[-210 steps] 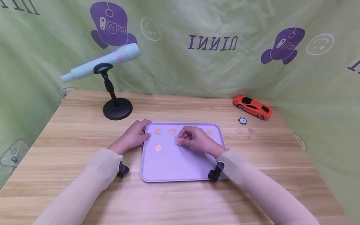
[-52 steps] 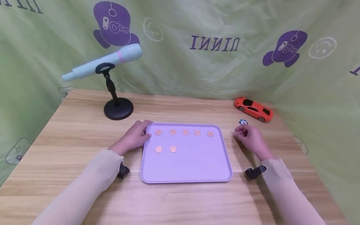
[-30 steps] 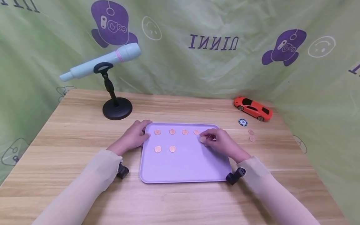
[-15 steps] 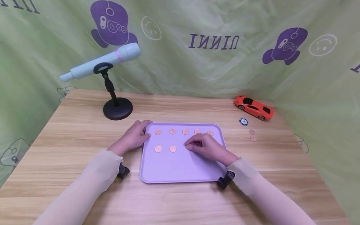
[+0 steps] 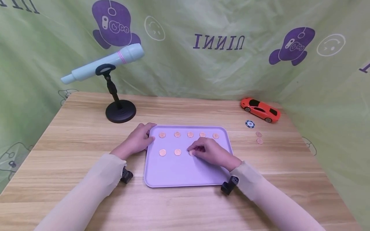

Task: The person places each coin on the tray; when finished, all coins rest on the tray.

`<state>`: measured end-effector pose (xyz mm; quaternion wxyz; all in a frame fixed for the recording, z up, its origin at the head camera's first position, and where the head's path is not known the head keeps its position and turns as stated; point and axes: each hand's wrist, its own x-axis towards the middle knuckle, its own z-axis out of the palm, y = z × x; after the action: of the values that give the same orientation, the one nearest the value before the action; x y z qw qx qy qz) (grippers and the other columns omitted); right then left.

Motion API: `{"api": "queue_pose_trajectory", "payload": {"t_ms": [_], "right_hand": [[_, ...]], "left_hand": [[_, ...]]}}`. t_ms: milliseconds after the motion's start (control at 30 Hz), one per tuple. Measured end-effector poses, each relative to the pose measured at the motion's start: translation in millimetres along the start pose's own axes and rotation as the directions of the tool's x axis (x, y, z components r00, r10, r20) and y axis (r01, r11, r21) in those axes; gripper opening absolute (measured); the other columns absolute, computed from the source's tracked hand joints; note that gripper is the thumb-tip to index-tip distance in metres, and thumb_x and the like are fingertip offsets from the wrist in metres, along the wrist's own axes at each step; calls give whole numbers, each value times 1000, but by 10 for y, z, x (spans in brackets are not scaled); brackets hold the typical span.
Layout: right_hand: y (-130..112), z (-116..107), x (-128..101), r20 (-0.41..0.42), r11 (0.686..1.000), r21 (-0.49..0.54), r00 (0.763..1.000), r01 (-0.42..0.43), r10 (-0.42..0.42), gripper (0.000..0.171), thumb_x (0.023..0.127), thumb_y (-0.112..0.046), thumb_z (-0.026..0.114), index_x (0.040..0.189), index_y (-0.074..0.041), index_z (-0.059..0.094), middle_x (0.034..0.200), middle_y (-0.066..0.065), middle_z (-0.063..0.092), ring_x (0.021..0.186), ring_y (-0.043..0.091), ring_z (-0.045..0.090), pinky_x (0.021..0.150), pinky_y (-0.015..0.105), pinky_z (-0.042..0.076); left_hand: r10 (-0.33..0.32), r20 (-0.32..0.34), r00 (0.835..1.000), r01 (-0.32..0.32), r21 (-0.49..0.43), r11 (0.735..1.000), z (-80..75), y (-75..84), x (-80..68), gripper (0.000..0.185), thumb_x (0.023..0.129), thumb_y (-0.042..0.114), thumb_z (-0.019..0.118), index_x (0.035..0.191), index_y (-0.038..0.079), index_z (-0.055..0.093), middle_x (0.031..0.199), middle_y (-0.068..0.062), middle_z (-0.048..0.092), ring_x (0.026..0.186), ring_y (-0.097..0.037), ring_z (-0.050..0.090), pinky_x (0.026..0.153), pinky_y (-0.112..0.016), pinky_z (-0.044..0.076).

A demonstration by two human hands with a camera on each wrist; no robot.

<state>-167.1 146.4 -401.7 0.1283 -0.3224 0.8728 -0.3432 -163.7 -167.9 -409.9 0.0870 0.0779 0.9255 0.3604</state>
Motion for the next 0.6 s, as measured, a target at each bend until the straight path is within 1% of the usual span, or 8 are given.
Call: {"api": "queue_pose_trajectory", "payload": {"t_ms": [167,267,433,600], "right_hand": [[-13,-6,-1,18,1000,-7,1000,-2,2,16,94,-4,74,109,-8,81,107,6,79,86,6,57,75,18,50],[-13,-9,-1,30,1000,-5,1000,-6,6,17,95,-4,73,110,-8,79,103,5,77,87,6,59,77,19,51],[-9,-8,8,40,1000,-14,999,13,-12,19,95,0,70,112,-5,75,98,6,72,90,9,62,81,21,55],[4,5,26,45,1000,-14,999,-1,2,19,94,0,69,112,-4,74,96,6,71,89,9,62,81,21,55]], "left_hand": [[-4,3,1000,4,-5,1000,1,8,-1,55,100,7,59,153,-1,45,115,-25,52,88,-25,58,77,-29,51],[-4,4,1000,4,-4,1000,5,7,5,55,100,7,59,153,-1,45,115,-25,52,89,-26,58,78,-30,53],[-3,-5,1000,3,5,1000,10,-3,8,55,100,8,59,153,-2,46,116,-25,53,92,-27,58,83,-35,55],[-3,-5,1000,3,11,1000,7,-9,1,55,100,8,59,153,-1,46,116,-25,53,93,-27,57,85,-37,54]]}}
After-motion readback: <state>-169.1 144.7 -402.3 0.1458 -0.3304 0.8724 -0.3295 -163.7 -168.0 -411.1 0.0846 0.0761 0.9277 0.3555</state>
